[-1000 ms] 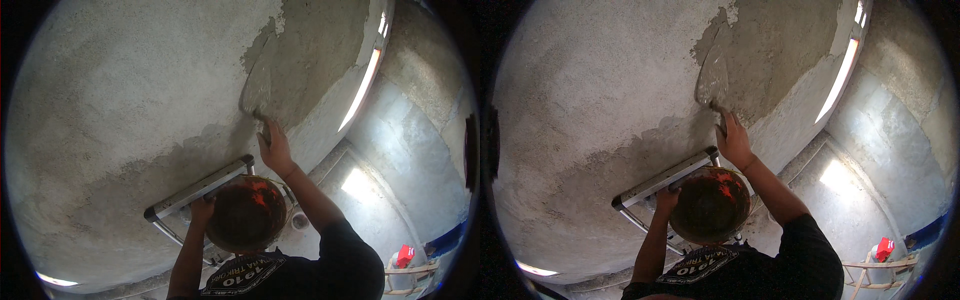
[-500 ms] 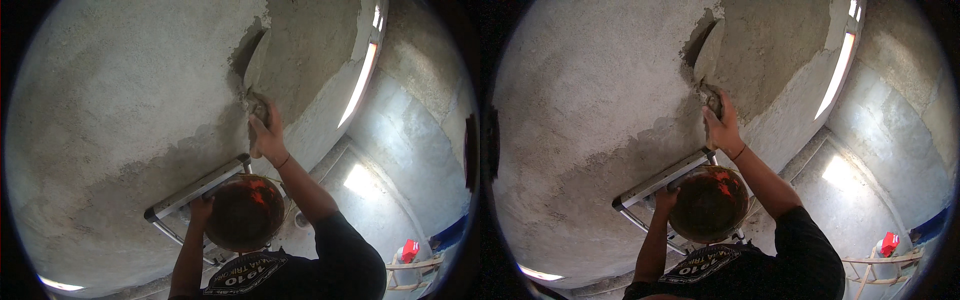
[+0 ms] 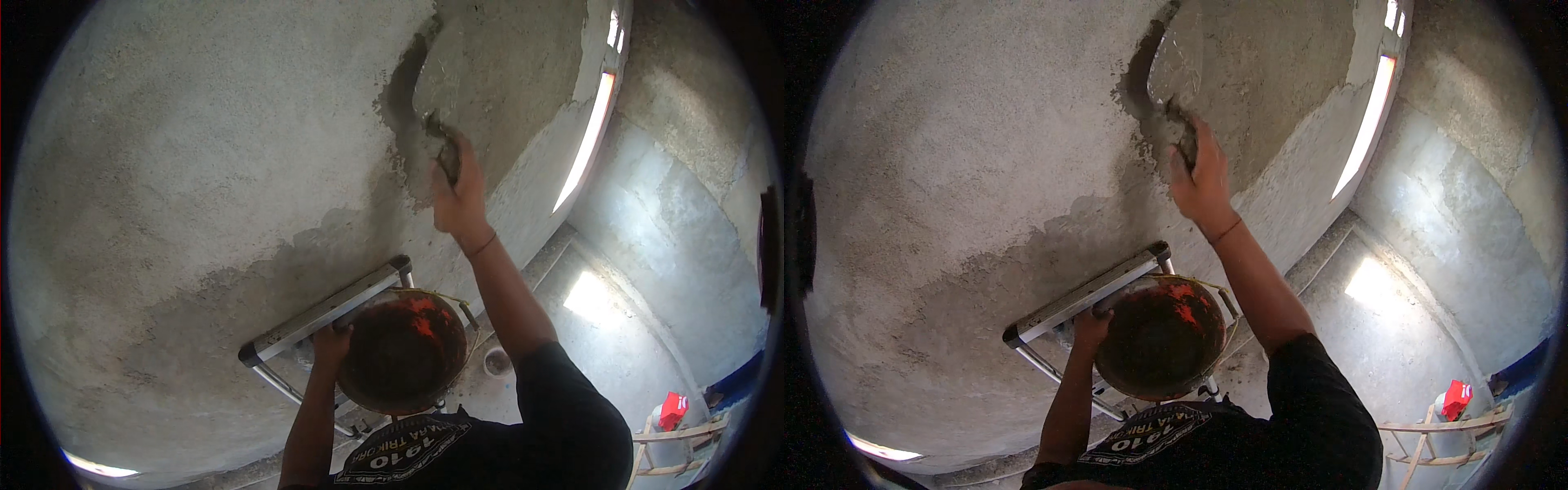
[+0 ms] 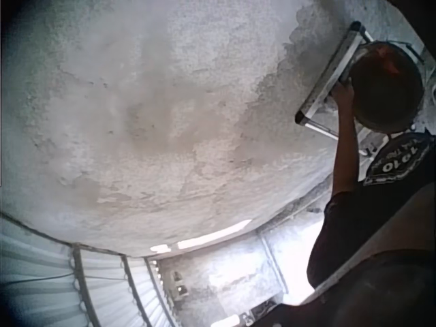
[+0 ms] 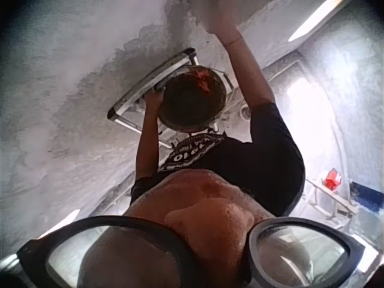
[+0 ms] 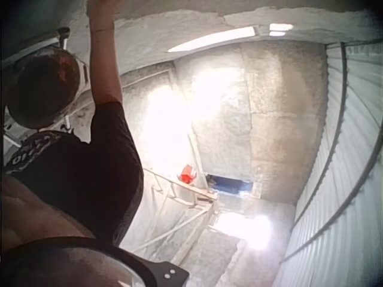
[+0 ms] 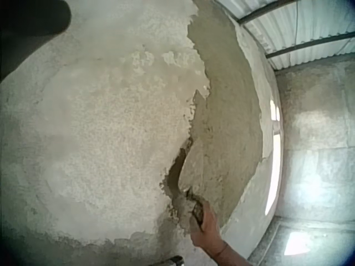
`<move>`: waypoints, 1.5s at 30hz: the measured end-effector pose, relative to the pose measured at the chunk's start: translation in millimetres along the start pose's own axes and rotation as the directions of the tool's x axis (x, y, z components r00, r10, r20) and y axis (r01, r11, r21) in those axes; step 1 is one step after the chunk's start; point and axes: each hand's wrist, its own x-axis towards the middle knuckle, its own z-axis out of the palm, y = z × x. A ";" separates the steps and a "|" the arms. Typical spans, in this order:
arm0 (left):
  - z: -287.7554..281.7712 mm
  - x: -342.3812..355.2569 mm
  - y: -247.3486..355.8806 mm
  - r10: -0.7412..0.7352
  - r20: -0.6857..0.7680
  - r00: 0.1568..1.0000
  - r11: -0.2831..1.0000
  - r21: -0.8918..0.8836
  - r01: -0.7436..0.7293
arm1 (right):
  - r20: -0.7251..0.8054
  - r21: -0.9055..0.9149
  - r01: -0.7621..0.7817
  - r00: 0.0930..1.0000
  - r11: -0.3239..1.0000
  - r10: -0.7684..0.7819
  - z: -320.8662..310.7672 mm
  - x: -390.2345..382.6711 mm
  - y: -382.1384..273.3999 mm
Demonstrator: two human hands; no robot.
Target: The person scoops plaster from a bucket with a trowel and applies it onto the wall, smoothing it across the surface.
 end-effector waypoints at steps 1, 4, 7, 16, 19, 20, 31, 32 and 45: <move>0.2 -0.1 -1.4 0.000 -0.014 1.000 1.000 0.024 0.001 | -0.051 0.000 0.080 0.996 0.997 -0.080 2.5 4.8 3.7; 2.4 0.0 -2.5 0.010 -0.026 1.000 0.998 0.070 -0.008 | 0.069 -0.073 0.061 0.996 0.995 -0.056 5.5 6.4 7.7; 0.7 0.0 -1.9 0.009 -0.023 1.000 0.999 0.048 -0.008 | 0.104 -0.106 0.088 0.992 0.991 -0.077 14.5 -15.3 18.8; 0.7 7.7 2.3 -0.001 -0.026 1.000 0.995 0.100 0.004 | 0.131 0.027 -0.205 0.971 0.978 0.200 -12.3 -46.4 32.5; -0.1 7.4 -8.7 0.086 -0.022 0.996 0.996 -0.024 -0.087 | 0.162 0.188 -0.280 0.954 0.941 0.251 -10.6 -7.8 6.0; 0.7 5.5 -6.0 0.086 -0.016 0.996 0.996 -0.023 -0.086 | 0.161 0.185 -0.285 0.953 0.940 0.257 -8.9 -10.6 5.4; 14.1 -3.7 -15.1 0.030 -0.017 0.999 0.979 0.202 -0.026 | 0.714 0.006 -0.262 0.676 0.965 0.180 -61.8 -77.5 -51.5; 18.2 -2.0 -21.2 0.035 -0.020 0.999 0.985 0.171 -0.031 | 0.775 -0.065 -0.305 0.584 0.950 0.241 -70.8 -75.7 -58.7; 5.8 5.1 -3.0 -0.018 -0.013 1.000 1.000 0.000 0.018 | 0.958 -0.247 0.359 -0.049 0.900 0.282 -90.7 -117.1 -42.9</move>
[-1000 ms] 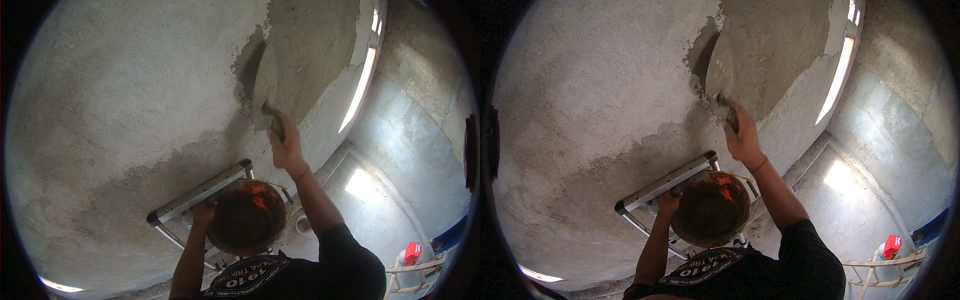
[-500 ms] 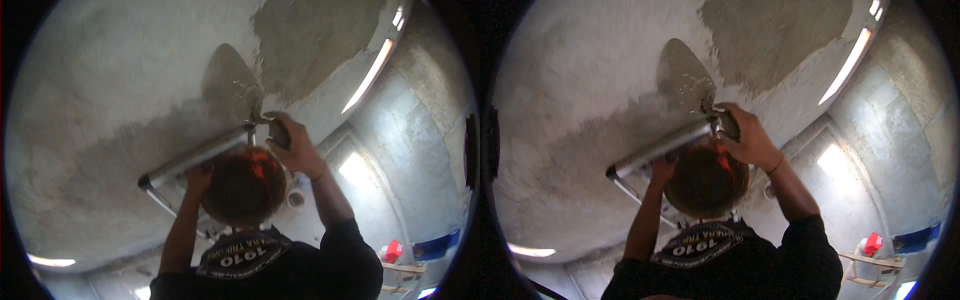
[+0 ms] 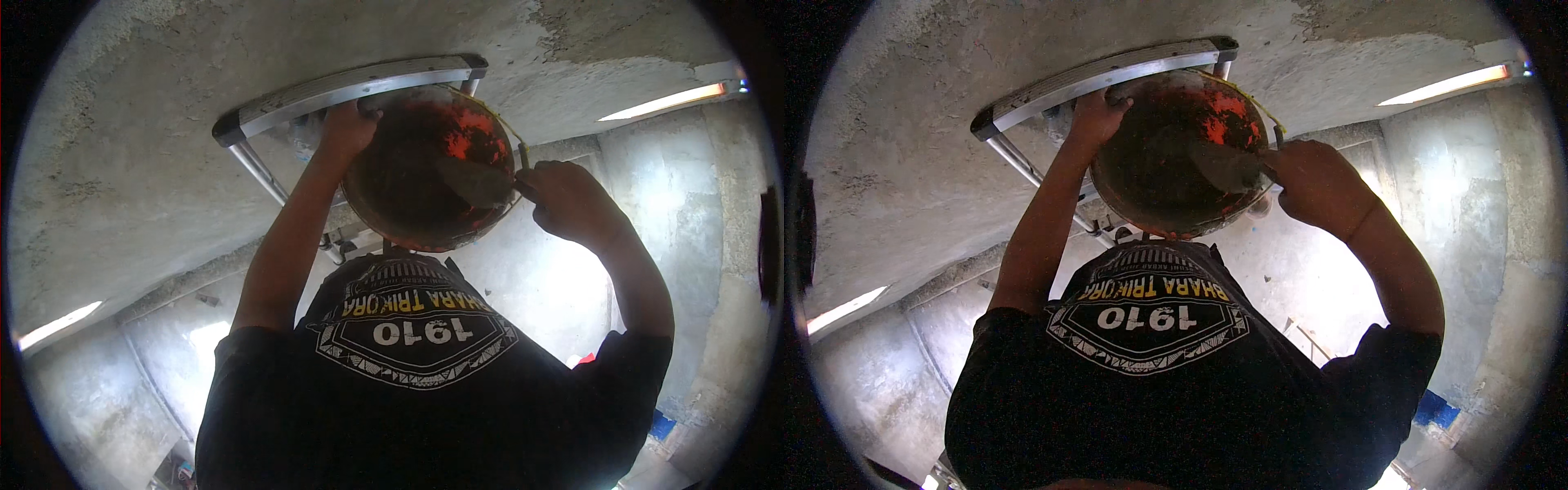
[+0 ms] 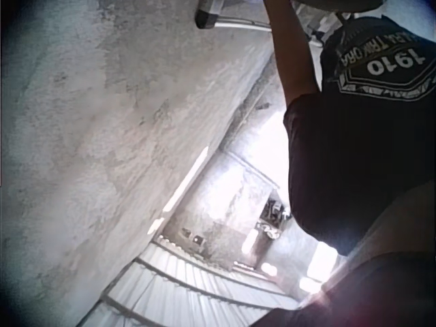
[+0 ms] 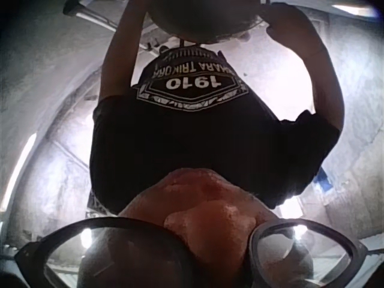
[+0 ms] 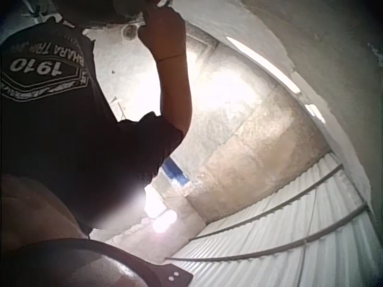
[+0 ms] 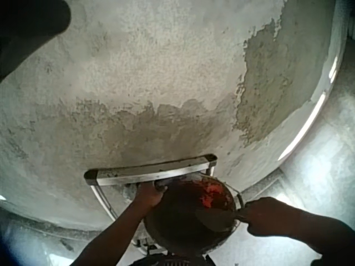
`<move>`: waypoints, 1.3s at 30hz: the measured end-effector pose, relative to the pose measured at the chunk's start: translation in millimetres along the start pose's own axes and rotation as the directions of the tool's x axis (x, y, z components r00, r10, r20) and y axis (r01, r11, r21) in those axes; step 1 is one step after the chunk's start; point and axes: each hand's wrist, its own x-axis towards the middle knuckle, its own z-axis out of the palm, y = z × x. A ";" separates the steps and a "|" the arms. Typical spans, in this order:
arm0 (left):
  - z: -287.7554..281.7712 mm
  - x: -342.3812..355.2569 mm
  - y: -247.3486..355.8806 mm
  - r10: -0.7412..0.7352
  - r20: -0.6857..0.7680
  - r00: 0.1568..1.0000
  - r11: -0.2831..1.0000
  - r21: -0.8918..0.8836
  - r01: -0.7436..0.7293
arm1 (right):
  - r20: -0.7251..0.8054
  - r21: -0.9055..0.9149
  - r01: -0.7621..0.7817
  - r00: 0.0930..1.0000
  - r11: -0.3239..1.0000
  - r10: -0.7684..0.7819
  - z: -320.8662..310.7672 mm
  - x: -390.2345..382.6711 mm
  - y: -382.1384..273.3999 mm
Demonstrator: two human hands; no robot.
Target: The person scoops plaster from a bucket with a trowel and applies it onto the wall, smoothing it across the surface.
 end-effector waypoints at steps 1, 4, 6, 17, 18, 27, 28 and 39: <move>-0.2 -2.0 1.1 0.026 -0.036 0.999 1.000 0.004 -0.026 | -0.033 -0.001 -0.011 0.999 1.000 0.011 5.5 3.6 2.1; -2.5 -5.2 3.4 0.024 -0.044 0.999 1.000 -0.018 -0.025 | 0.114 0.030 -0.032 0.993 0.999 0.028 10.4 32.7 -1.7; 1.8 -3.2 -2.1 0.028 -0.055 0.998 0.999 -0.020 -0.029 | 0.168 0.074 -0.056 0.985 0.996 0.043 19.4 50.2 -2.7; 1.1 -0.7 3.5 -0.082 0.058 0.995 0.996 -0.031 0.084 | 0.307 0.216 -0.060 0.952 0.974 -0.009 68.9 106.7 -10.8; 3.2 -0.4 -0.3 -0.048 0.025 0.999 0.999 0.006 0.048 | 0.308 0.214 -0.056 0.951 0.975 -0.013 68.0 109.5 -10.2; 3.4 0.1 -1.9 0.000 0.002 1.000 1.000 -0.030 0.000 | 0.639 0.403 -0.305 0.769 0.863 -0.027 65.1 117.9 9.1; 4.1 0.9 -0.2 0.023 -0.007 1.000 0.998 -0.059 -0.023 | 0.628 0.472 -0.266 0.771 0.840 -0.109 77.4 117.3 26.2; 0.6 -5.6 4.1 -0.001 -0.022 1.000 0.998 -0.058 0.000 | 0.462 0.838 -0.507 0.856 -0.202 -0.233 48.7 22.1 53.3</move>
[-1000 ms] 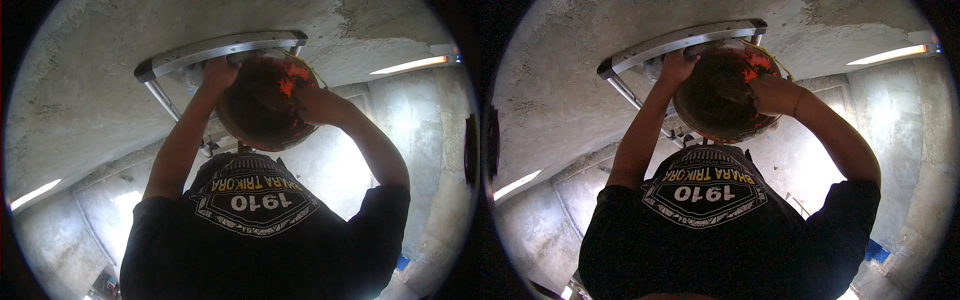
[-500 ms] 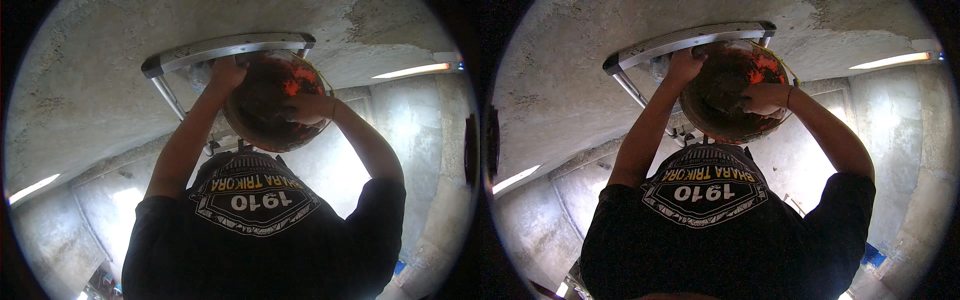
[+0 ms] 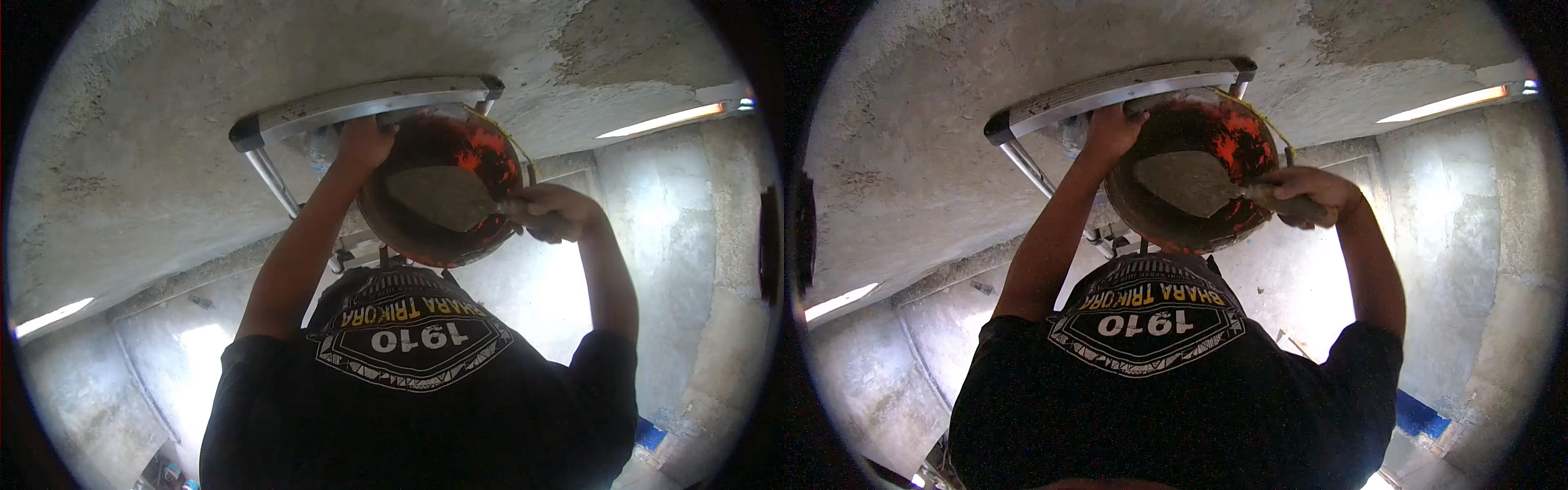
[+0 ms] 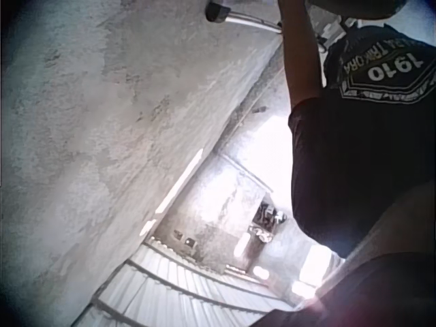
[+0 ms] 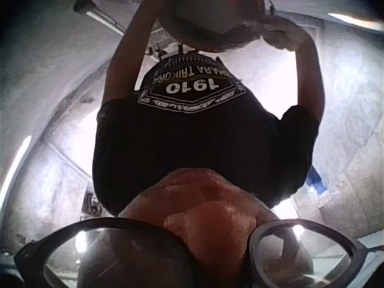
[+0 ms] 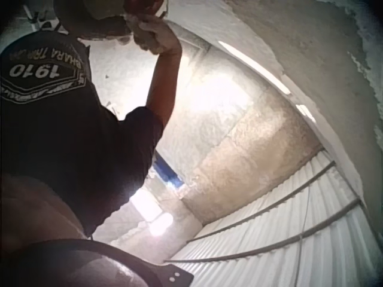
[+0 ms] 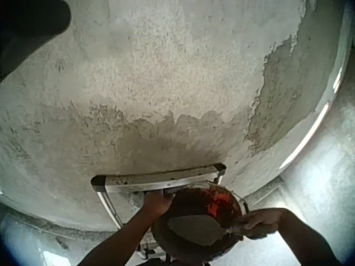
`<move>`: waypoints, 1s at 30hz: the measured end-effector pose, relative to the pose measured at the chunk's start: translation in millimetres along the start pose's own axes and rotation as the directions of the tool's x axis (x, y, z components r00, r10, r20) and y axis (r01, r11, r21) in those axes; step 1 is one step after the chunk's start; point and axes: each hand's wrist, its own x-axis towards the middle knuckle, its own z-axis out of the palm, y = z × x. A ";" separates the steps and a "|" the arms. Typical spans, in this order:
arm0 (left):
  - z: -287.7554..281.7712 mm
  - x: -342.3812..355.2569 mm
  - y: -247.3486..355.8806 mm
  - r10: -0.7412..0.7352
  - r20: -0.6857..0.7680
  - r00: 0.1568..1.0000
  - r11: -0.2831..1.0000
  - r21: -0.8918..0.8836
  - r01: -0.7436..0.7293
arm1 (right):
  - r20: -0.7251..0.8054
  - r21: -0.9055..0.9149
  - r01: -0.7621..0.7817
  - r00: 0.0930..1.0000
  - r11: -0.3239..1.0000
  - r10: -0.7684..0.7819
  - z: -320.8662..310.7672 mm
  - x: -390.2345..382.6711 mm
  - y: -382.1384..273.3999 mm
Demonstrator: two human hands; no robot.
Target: The person scoops plaster from a bucket with a trowel and applies it onto the wall, smoothing it across the surface.
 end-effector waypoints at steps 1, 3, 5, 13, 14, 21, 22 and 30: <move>1.7 0.3 -3.0 0.003 -0.001 1.000 1.000 -0.028 -0.003 | -0.036 0.078 0.056 0.998 0.995 -0.053 3.3 -7.0 5.1; 3.0 1.1 -5.6 0.039 -0.002 0.999 0.999 0.015 -0.039 | -0.008 0.221 0.161 0.987 0.962 -0.163 0.3 -13.8 24.6; 1.9 3.5 -8.4 0.057 -0.007 0.998 0.995 0.078 -0.056 | -0.102 0.314 0.313 0.950 0.896 -0.296 8.1 -21.5 42.0; -6.6 6.7 -1.0 0.081 0.062 0.995 0.995 0.050 -0.084 | -0.044 0.609 0.510 0.786 0.607 -0.616 35.9 -7.9 90.6; -4.6 4.8 -2.3 0.109 0.053 0.993 0.992 0.057 -0.112 | -0.142 0.505 0.587 0.780 0.633 -0.610 47.1 -9.0 89.9; 3.7 1.0 -10.3 0.102 -0.010 0.995 0.993 0.055 -0.102 | -0.025 0.473 0.577 0.764 0.666 -0.644 56.4 -16.7 97.3; 1.5 0.2 -10.2 0.079 0.014 0.997 0.997 -0.012 -0.078 | -0.063 0.451 0.629 0.731 0.634 -0.680 57.1 -17.9 96.4; -8.7 -0.7 9.9 0.047 0.022 0.999 0.998 0.044 -0.048 | -0.269 -0.001 0.833 0.533 0.553 -0.802 61.2 -19.2 62.4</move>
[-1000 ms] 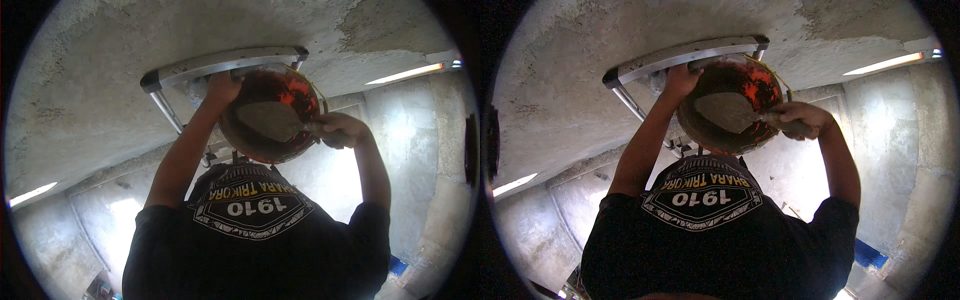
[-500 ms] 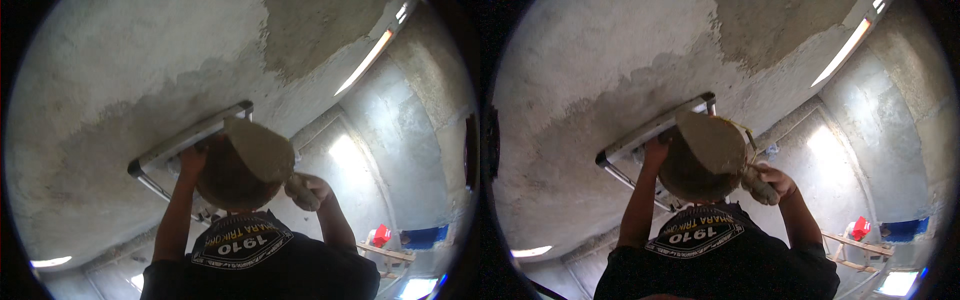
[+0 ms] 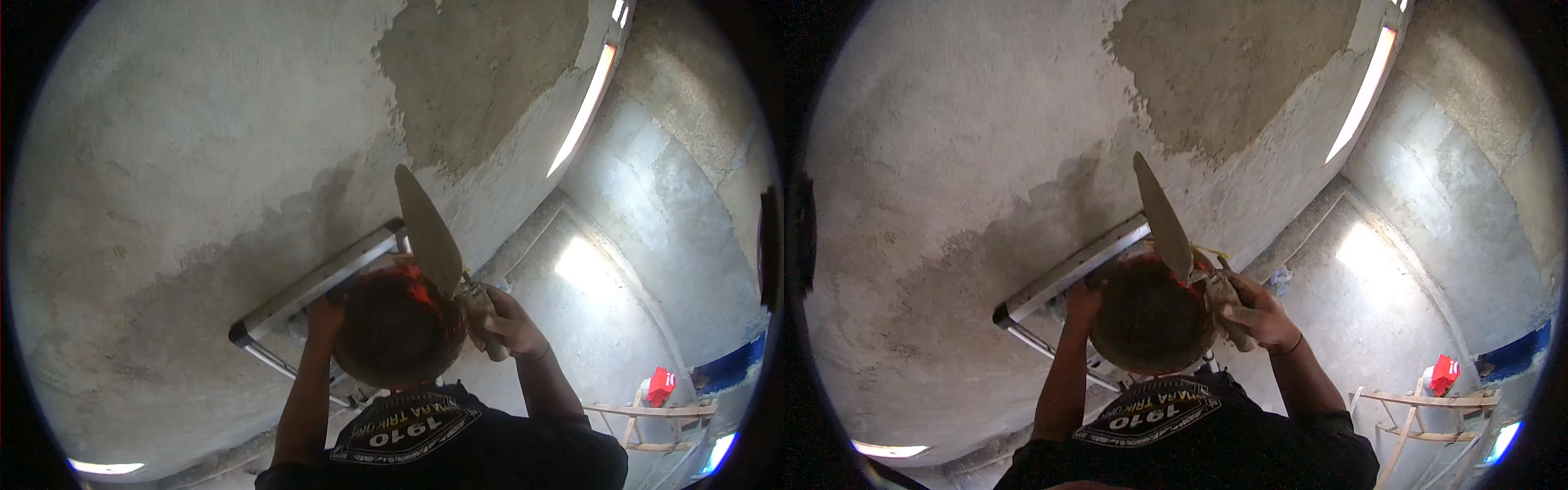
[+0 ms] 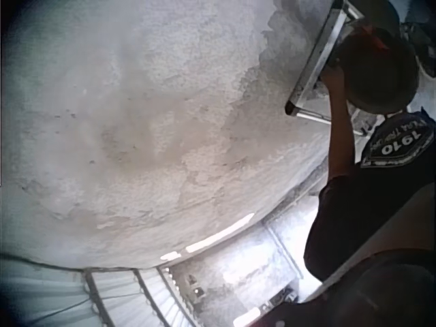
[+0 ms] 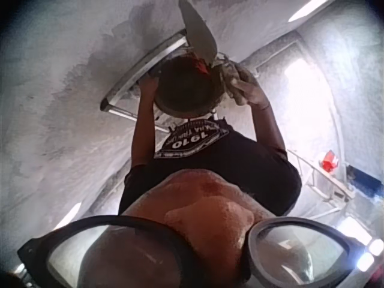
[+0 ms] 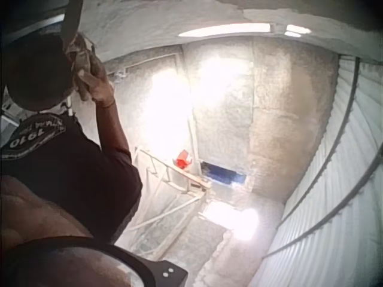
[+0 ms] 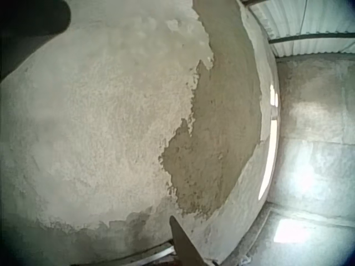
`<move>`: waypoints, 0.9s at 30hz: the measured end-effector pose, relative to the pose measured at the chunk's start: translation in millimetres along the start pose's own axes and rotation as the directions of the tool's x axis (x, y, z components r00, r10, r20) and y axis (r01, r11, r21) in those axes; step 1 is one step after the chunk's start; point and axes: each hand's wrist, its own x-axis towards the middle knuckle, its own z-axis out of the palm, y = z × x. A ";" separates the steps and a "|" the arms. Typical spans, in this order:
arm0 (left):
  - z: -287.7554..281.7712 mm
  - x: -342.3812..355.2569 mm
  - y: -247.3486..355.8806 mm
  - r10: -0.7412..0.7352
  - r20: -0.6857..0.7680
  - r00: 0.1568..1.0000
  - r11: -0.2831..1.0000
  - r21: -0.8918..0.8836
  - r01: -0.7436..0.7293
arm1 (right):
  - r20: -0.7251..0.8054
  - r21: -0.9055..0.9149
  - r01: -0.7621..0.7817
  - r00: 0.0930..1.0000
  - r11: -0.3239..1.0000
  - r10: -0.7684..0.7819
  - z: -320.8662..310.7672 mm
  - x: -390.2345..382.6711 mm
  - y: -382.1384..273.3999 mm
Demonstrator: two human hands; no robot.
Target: The person scoops plaster from a bucket with a trowel and applies it onto the wall, smoothing it across the surface.
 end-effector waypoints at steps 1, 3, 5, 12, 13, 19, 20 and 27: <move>-3.3 1.0 5.4 0.000 -0.004 1.000 0.999 0.033 0.000 | -0.055 -0.081 0.069 0.996 0.994 -0.073 2.3 7.4 2.5; -3.6 0.6 -9.5 0.014 -0.015 1.000 1.000 0.001 -0.014 | -0.082 -0.139 0.104 0.990 0.985 -0.116 7.4 19.1 -2.6; -7.8 1.2 3.9 -0.034 0.030 0.999 0.999 -0.011 0.035 | -0.076 -0.076 0.097 0.992 0.992 -0.103 14.4 22.4 -15.2; 7.1 4.2 -23.9 -0.003 -0.018 1.000 0.999 0.033 0.004 | -0.172 -0.513 0.475 0.759 0.715 -0.628 31.4 77.5 -52.6; 5.5 4.3 -24.8 0.028 -0.032 0.999 0.997 0.074 -0.025 | -0.131 -0.670 0.447 0.714 0.592 -0.687 26.2 88.9 -56.5; 1.9 0.4 -12.3 -0.003 -0.024 1.000 0.998 0.063 0.005 | 0.086 -0.917 0.386 0.442 0.103 -0.893 31.5 138.7 -98.2; 1.3 0.2 -11.5 -0.043 -0.025 0.999 0.998 0.049 0.045 | 0.092 -0.932 0.355 0.416 0.068 -0.905 30.8 146.2 -101.2; 6.8 3.0 -11.4 0.040 -0.024 0.999 0.998 0.053 -0.038 | 0.019 -0.923 0.358 0.406 0.140 -0.914 16.3 181.4 -104.5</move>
